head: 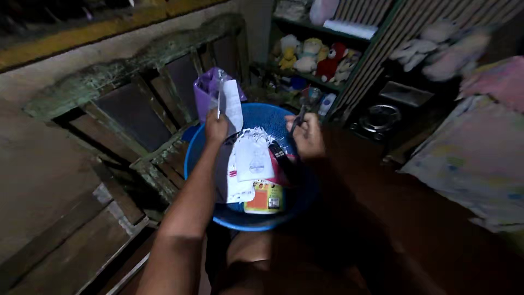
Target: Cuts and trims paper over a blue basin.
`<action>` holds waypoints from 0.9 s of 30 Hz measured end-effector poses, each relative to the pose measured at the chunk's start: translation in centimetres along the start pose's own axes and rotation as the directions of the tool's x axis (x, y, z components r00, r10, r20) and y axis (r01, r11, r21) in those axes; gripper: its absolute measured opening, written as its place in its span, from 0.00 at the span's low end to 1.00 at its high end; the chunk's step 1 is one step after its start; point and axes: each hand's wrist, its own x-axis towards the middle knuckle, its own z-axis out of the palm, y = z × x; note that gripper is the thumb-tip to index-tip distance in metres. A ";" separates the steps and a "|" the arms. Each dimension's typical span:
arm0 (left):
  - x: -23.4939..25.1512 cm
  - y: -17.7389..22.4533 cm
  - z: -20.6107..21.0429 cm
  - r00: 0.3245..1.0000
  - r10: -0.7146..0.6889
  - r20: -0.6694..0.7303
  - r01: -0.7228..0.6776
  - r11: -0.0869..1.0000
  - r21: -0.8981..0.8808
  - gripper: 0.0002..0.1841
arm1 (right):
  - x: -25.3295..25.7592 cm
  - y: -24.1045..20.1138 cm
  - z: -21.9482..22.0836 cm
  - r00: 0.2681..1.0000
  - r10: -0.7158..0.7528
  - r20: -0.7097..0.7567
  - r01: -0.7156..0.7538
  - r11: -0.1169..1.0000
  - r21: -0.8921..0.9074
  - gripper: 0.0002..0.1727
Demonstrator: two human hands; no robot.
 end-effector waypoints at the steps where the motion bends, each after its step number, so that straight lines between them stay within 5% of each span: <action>1: 0.0 1.3 -0.7 1.000 0.013 0.025 -0.012 1.000 -0.027 0.23 | -0.2 0.5 -2.1 0.995 0.050 -0.089 -0.061 0.991 -0.118 0.25; 4: 0.0 5.4 -2.4 0.985 0.093 0.143 -0.094 0.996 0.005 0.22 | -1.3 1.5 -5.4 0.943 0.198 -0.266 -0.269 0.927 -0.262 0.29; 8: -0.5 9.4 -3.5 0.913 0.238 0.333 -0.331 0.908 0.258 0.19 | -2.7 3.5 -7.5 0.909 0.309 -0.280 -0.403 0.825 -0.397 0.32; 12: -1.2 13.0 -6.1 0.851 0.350 0.391 -0.489 0.800 0.347 0.17 | -2.9 2.7 -9.1 0.894 0.390 -0.222 -0.442 0.849 -0.289 0.33; 16: -1.9 14.9 -8.1 0.861 0.384 0.334 -0.490 0.802 0.341 0.17 | -2.9 2.5 -9.3 0.891 0.360 -0.275 -0.409 0.901 -0.147 0.32; 20: -1.8 14.0 -7.7 0.870 0.390 0.301 -0.469 0.844 0.260 0.19 | -3.4 0.3 -9.8 0.899 0.324 -0.295 -0.395 0.891 -0.225 0.31; 27: -1.0 6.6 -1.3 0.892 0.336 0.302 -0.414 0.874 0.253 0.21 | -4.0 1.3 -9.2 0.908 0.344 -0.240 -0.413 0.832 -0.369 0.33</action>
